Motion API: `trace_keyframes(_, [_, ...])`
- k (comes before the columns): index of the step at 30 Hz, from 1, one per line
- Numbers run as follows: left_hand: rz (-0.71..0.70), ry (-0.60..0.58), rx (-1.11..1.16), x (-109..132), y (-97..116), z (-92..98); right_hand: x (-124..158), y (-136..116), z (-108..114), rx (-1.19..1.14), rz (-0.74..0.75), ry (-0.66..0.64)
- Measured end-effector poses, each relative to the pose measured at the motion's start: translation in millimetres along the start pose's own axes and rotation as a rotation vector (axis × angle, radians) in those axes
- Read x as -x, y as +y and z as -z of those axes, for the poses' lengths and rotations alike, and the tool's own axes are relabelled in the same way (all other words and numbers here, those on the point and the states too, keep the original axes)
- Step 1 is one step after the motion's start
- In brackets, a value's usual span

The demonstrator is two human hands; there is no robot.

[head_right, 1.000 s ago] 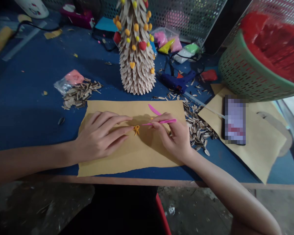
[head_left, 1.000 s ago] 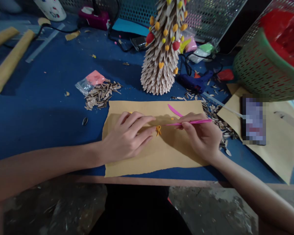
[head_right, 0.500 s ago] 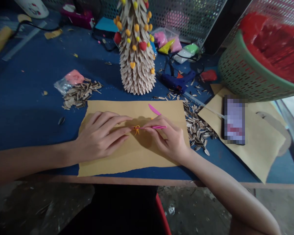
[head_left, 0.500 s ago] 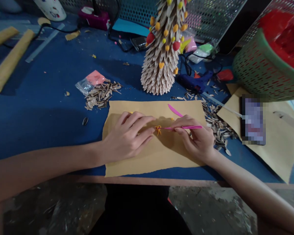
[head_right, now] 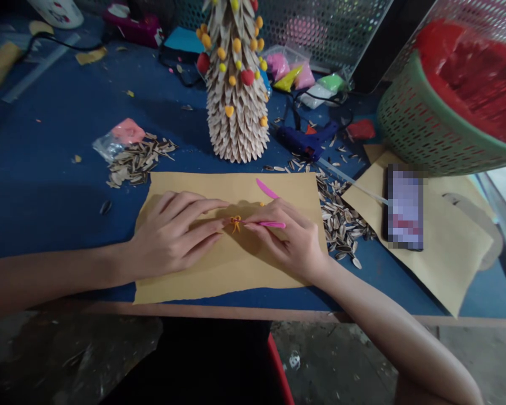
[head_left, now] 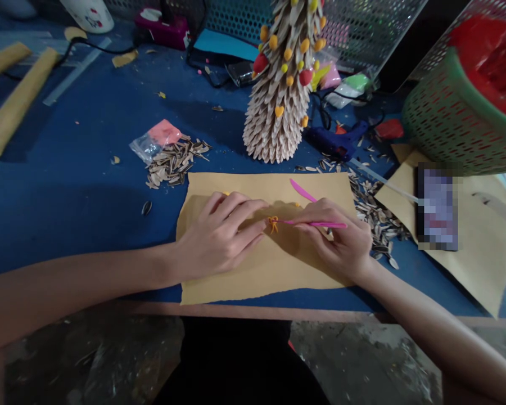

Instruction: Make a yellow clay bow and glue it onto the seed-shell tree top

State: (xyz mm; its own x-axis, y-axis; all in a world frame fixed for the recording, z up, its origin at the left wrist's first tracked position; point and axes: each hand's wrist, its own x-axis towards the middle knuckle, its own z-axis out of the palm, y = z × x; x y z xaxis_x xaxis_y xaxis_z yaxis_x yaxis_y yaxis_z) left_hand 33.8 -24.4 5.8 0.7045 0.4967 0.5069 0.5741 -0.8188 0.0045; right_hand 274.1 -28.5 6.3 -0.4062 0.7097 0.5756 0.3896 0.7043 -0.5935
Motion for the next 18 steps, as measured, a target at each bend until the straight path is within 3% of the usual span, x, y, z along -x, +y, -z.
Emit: trace_keyframes(18, [0.008, 0.007, 0.005, -0.1, 0.8, 0.1, 3.3, -0.9, 2.3, -0.106, -0.121, -0.020])
